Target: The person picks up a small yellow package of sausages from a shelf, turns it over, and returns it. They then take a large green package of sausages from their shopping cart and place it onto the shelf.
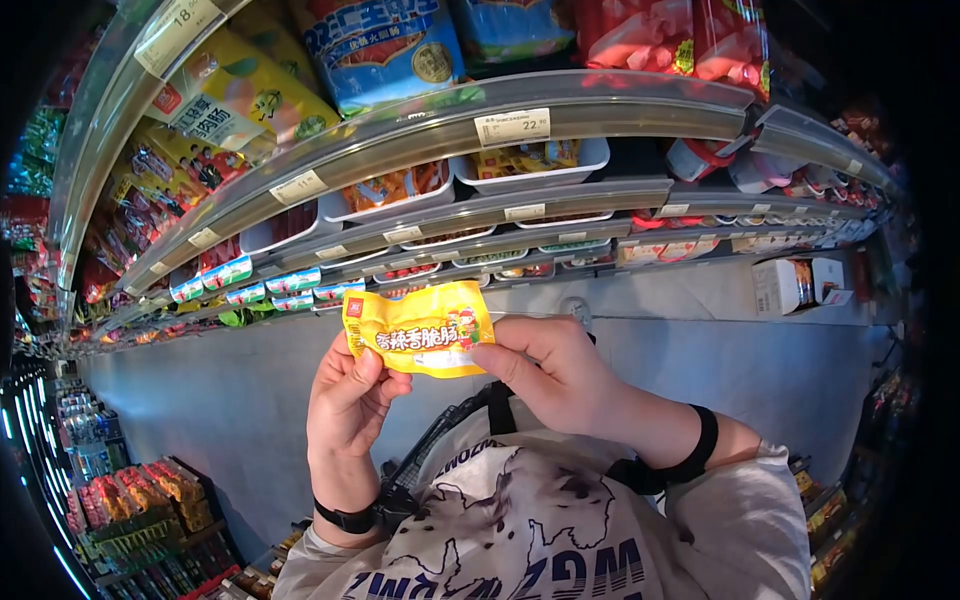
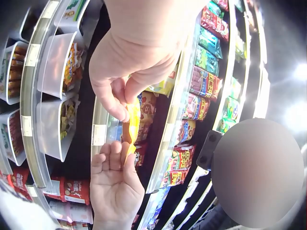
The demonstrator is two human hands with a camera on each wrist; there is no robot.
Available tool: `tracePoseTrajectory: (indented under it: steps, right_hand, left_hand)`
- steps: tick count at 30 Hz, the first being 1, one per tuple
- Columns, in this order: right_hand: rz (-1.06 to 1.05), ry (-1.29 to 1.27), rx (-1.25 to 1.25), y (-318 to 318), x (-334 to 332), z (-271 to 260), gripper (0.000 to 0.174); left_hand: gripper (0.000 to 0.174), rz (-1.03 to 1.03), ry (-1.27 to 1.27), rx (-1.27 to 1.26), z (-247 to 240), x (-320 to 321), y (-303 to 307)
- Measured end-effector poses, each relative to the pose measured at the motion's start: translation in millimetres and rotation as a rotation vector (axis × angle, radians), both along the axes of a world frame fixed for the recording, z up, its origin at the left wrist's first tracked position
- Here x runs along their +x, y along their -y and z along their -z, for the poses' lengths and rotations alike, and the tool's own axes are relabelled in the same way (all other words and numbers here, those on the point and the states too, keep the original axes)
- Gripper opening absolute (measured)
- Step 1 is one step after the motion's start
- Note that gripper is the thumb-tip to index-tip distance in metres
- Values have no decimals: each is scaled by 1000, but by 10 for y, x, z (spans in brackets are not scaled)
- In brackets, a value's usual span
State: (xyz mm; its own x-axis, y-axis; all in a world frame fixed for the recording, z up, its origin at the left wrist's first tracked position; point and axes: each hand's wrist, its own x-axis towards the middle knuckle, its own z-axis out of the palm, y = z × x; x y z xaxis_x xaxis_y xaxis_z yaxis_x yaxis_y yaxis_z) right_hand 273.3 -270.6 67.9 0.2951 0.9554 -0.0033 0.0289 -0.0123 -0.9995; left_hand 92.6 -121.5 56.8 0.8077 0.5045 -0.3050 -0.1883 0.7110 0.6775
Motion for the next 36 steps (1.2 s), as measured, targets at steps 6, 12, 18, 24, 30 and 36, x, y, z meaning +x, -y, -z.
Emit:
tracePoseTrajectory:
  steps: [6, 12, 18, 24, 30, 36]
  right_hand:
    - [23, 42, 38, 13, -10, -27, 18]
    - [31, 55, 41, 13, -20, -4, 17]
    - [31, 55, 58, -17, -35, 11, 18]
    - [3, -20, 25, -27, -17, 15, 20]
    - [-8, -172, 20, -44, -30, 54, 22]
    - [-12, -193, -9, -41, -23, 73, 23]
  left_hand:
    - [16, -22, 8, 26, 9, -10, 27]
    - [14, -27, -2, 37, 10, -18, 33]
    - [12, -30, -24, 41, 6, -14, 24]
    - [12, -34, -25, 63, 3, -22, 6]
    - [13, -22, -26, 71, -29, -21, -2]
    - [12, -22, -34, 78, -30, -38, 4]
